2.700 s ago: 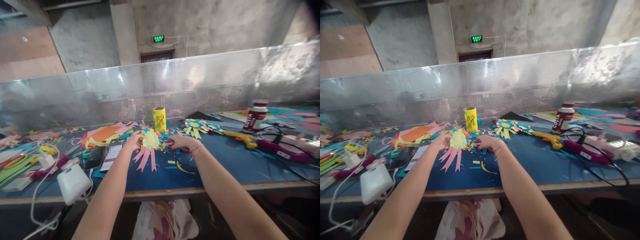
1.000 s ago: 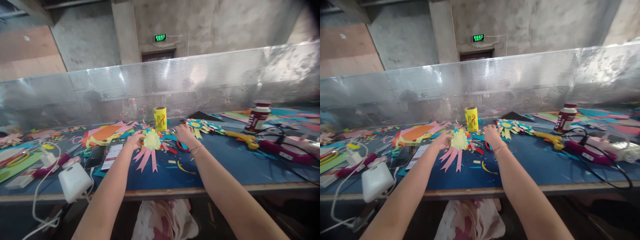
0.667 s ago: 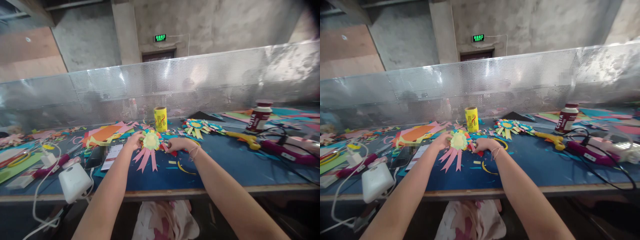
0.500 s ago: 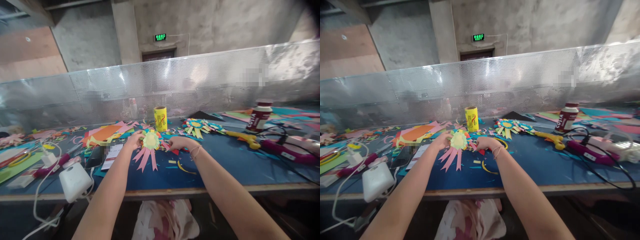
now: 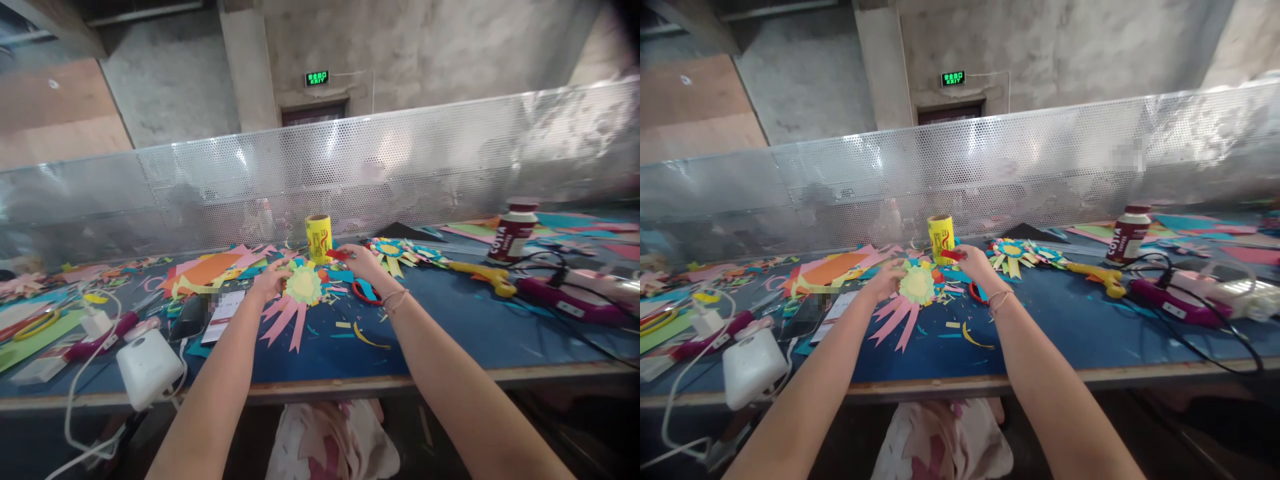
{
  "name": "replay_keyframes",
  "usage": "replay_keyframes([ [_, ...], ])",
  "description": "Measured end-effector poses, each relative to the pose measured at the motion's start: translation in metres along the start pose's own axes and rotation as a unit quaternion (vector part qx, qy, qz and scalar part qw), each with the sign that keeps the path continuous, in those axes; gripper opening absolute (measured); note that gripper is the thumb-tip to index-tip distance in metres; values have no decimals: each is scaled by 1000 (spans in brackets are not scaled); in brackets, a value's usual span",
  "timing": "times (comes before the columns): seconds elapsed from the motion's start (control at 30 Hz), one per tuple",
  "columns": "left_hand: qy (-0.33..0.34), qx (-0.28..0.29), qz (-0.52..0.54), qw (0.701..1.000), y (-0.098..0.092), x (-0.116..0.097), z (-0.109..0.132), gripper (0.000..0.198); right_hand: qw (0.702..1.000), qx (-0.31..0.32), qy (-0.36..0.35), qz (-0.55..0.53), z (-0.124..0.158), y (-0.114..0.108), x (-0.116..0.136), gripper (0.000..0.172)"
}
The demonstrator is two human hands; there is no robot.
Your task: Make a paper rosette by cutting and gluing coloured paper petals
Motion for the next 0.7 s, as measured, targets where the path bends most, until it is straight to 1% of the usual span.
replay_keyframes([
  [0.1,-31,18,-48,998,2,5,1,42,995,23,43,-82,2,0,3,28],
  [0.13,-40,7,-66,997,0,7,0,41,992,29,62,-104,3,0,3,28],
  [0.17,-40,-15,-91,995,-3,9,-1,38,988,35,78,-127,4,1,3,27],
  [0.2,-26,-46,-126,991,-7,8,-3,36,983,39,91,-152,4,2,3,27],
  [0.23,3,-83,-169,982,-11,6,-4,35,977,42,103,-182,5,5,3,25],
  [0.27,47,-119,-221,967,-14,1,-5,35,969,45,113,-217,5,9,3,23],
  [0.3,102,-149,-277,944,-15,-5,-5,35,958,47,124,-253,6,13,3,21],
  [0.33,159,-165,-328,916,-13,-12,-4,35,947,49,135,-289,6,18,3,18],
  [0.4,250,-160,-390,872,-3,-21,-1,31,925,55,150,-345,7,30,3,13],
  [0.43,279,-149,-405,858,3,-24,1,28,918,62,150,-362,8,36,4,11],
  [0.47,295,-137,-412,851,8,-25,3,26,914,67,144,-374,8,41,5,10],
  [0.5,296,-126,-411,853,13,-24,4,23,913,72,131,-380,7,45,6,11],
  [0.57,265,-88,-392,877,23,-19,5,18,916,80,104,-378,7,50,10,11],
  [0.63,215,-26,-360,907,33,-10,6,16,924,88,87,-362,7,55,14,10],
  [0.7,182,25,-330,926,42,-3,8,14,932,99,72,-340,8,58,19,8],
])
Point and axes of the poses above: each hand's wrist, its own z-axis away from the middle knuckle, its own y-axis out of the palm, x = y × z, the point moved 5 cm from there along -z, towards the middle knuckle, and after that the axes turned 8 degrees about z, right-handed, at the moved point
